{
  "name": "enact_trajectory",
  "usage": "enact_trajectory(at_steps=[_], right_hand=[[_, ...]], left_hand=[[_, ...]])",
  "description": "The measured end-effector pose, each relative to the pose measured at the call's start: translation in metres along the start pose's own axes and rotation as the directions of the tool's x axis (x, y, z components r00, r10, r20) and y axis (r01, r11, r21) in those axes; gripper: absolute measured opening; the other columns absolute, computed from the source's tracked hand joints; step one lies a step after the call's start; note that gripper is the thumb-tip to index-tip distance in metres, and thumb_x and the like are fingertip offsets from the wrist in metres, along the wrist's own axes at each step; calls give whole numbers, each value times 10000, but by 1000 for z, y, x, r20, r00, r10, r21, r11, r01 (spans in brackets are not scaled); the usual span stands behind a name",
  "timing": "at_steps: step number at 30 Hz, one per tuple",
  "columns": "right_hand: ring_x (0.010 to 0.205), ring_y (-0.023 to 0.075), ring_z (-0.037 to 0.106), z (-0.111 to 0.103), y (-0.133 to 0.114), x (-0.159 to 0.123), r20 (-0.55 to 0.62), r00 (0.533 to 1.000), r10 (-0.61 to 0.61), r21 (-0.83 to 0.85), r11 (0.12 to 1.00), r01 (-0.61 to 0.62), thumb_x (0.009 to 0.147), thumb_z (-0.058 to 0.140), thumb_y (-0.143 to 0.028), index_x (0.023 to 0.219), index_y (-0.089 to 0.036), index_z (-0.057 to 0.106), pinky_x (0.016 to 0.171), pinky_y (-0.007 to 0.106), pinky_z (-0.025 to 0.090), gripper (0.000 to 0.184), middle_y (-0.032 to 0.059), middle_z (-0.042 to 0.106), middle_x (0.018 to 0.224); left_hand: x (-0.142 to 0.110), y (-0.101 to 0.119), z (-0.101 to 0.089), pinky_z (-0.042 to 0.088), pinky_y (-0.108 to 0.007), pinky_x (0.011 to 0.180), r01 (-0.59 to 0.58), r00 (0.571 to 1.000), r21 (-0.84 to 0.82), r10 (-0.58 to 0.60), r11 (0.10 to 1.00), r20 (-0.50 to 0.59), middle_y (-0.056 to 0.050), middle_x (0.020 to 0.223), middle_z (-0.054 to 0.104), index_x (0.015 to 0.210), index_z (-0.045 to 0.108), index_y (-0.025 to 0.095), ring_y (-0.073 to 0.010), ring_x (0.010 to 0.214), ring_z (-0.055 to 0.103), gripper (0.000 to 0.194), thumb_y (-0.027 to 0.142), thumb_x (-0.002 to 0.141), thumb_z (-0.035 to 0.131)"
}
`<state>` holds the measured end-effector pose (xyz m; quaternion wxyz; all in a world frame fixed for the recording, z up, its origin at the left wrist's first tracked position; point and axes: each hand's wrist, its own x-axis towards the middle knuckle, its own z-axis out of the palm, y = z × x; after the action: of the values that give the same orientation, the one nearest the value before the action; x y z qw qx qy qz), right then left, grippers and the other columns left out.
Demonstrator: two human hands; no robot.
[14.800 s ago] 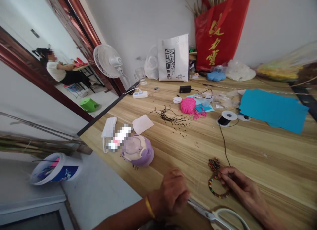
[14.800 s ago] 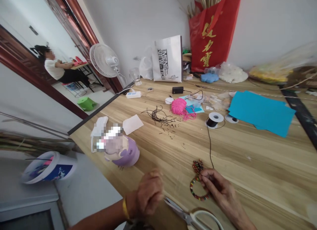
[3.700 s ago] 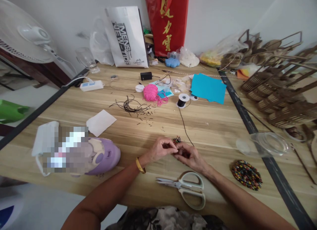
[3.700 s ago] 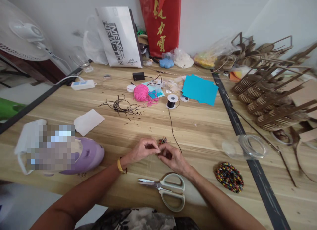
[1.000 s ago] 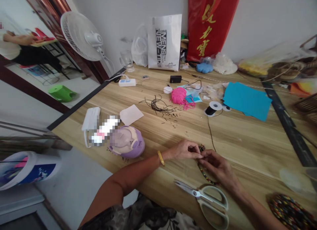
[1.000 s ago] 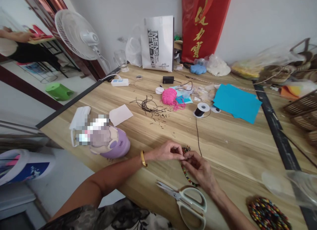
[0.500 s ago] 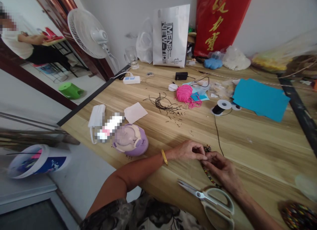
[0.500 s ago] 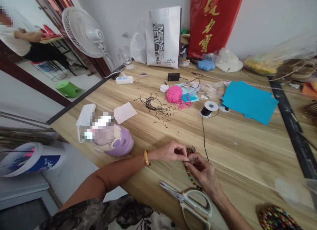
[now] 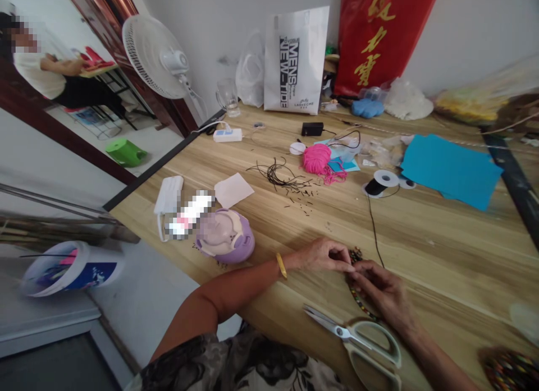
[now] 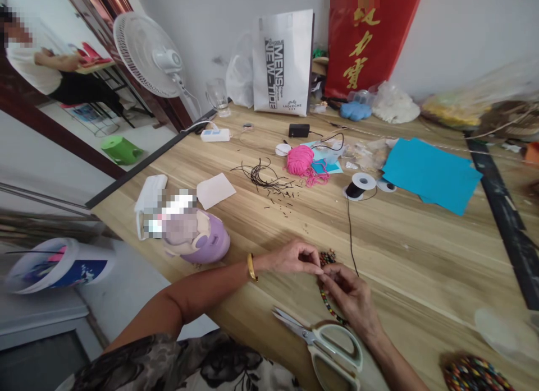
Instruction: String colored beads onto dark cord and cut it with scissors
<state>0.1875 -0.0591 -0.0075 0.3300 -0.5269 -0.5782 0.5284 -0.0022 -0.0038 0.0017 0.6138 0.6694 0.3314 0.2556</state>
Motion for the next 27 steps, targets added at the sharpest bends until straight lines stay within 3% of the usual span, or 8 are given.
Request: enact_trajectory(at_steps=[11,19,27], right_hand=[[528,120,527,0,3,1,-6,999,-41,17,999,41,755,686,-478,848,-167,633,477,212,441,329,15,598,620],[532,120,529,-1,5,2,22,999,-47,12,999,46,784,663,-465,856,-167,636,482,214,437,308,8,592,628],[540,132,562,-1,4,2,50,998,-22,46,999,20,781,656,-494,863,-164,632,494,224,464,341,25,620,637]], left_hand=[[-2,3,-1,419,-194,704,33,999,-10,-33,999,0,-21,783,686,773,680,104,-107,724,578,172,276,777,675],[-2,0,-1,438,-217,709,-29,1000,-24,28,999,-11,-48,792,681,789,671,88,-124,729,590,224,312,780,671],[-1,-3,-1,429,-217,678,-17,1000,-10,17,1000,-7,-51,772,683,775,678,95,-119,694,580,253,349,773,678]])
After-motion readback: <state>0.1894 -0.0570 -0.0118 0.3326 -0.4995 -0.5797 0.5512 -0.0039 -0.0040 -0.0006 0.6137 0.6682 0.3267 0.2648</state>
